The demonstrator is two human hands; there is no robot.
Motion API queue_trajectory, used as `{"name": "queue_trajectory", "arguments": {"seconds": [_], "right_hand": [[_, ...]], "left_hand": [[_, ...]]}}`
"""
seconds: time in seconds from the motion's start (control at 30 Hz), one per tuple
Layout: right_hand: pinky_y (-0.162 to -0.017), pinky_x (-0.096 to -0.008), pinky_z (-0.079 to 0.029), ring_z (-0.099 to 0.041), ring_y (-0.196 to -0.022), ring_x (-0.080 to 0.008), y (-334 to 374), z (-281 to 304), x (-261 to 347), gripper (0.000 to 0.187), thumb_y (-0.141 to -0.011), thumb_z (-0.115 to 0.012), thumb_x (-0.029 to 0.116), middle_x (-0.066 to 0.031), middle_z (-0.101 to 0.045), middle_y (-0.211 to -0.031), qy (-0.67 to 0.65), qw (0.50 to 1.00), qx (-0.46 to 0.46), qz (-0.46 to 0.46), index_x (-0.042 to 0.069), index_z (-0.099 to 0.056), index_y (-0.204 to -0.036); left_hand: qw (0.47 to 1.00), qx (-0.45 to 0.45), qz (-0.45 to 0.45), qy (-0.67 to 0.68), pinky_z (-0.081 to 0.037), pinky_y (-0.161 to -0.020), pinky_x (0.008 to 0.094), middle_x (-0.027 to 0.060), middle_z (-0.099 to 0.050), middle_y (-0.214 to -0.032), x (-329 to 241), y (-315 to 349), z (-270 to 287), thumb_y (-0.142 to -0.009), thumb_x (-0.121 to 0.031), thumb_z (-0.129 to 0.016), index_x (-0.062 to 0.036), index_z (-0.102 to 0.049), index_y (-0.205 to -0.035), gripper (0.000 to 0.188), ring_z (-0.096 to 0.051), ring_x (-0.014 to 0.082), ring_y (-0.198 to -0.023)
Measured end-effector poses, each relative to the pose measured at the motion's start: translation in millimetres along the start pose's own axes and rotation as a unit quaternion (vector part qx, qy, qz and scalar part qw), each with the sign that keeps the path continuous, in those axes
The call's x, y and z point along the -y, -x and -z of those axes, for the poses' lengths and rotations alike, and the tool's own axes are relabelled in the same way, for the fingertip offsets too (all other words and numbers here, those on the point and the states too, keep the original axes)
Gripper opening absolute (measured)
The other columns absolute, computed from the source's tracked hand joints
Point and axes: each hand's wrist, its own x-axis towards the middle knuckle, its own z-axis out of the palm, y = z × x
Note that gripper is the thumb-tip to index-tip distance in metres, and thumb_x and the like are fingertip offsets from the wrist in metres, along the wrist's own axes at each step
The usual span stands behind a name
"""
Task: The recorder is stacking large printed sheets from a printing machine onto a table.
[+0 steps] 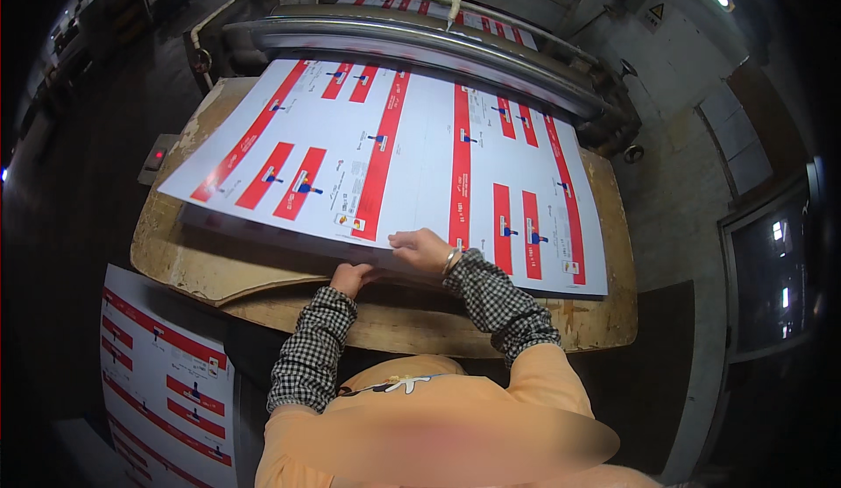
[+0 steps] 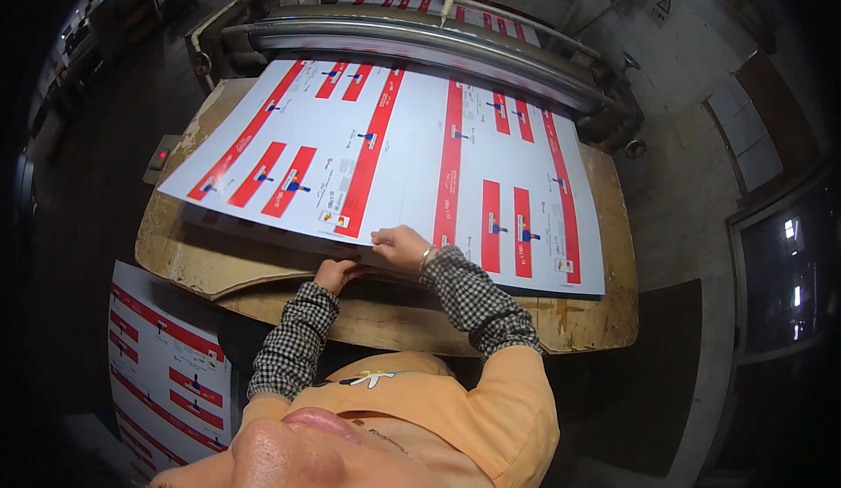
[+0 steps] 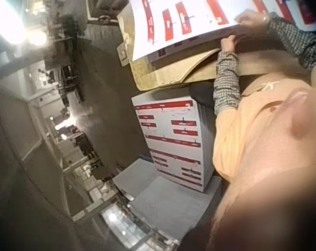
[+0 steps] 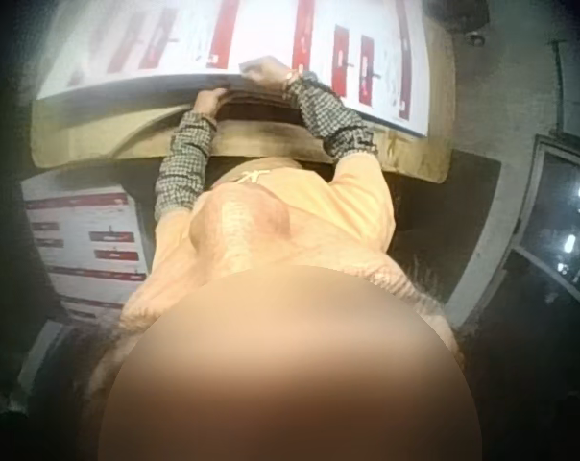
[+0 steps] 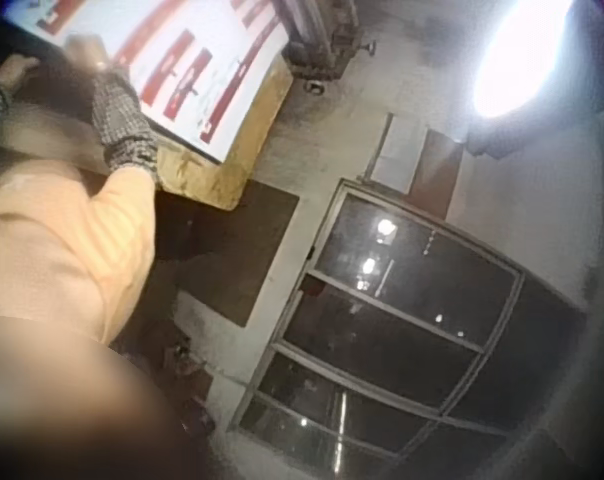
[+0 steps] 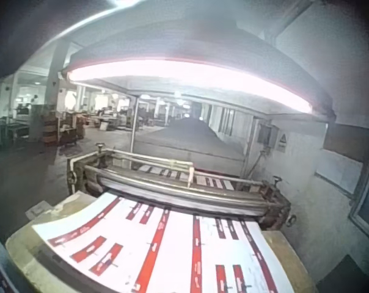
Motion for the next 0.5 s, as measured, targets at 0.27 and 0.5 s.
{"name": "queue_trajectory", "arguments": {"seconds": [0.27,0.5], "right_hand": [[-0.086,-0.0320,-0.043,-0.056,-0.096,-0.0292,-31,-17,-51,0.029,-0.069,-0.059,0.019,-0.0159,-0.059,-0.104,0.081,0.991,-0.064,-0.082,0.002,-0.062,-0.092],[-0.098,-0.0353,-0.032,-0.045,-0.112,-0.0319,-52,-11,-50,0.050,-0.069,-0.065,0.033,-0.0198,-0.054,-0.111,0.093,0.994,0.000,-0.066,0.001,-0.057,-0.106]], "left_hand": [[0.999,-0.021,0.002,-0.027,-0.053,-0.074,0.0302,0.0112,-0.058,-0.096,-1,4,-6,-0.080,-0.005,-0.057,0.0058,-0.053,-0.100,0.023,-0.058,0.0188,-0.087],[1.000,-0.027,-0.001,-0.014,-0.053,-0.073,0.0304,0.0110,-0.058,-0.098,-7,10,-8,-0.080,-0.007,-0.058,0.0039,-0.053,-0.102,0.025,-0.058,0.0185,-0.087]]}}
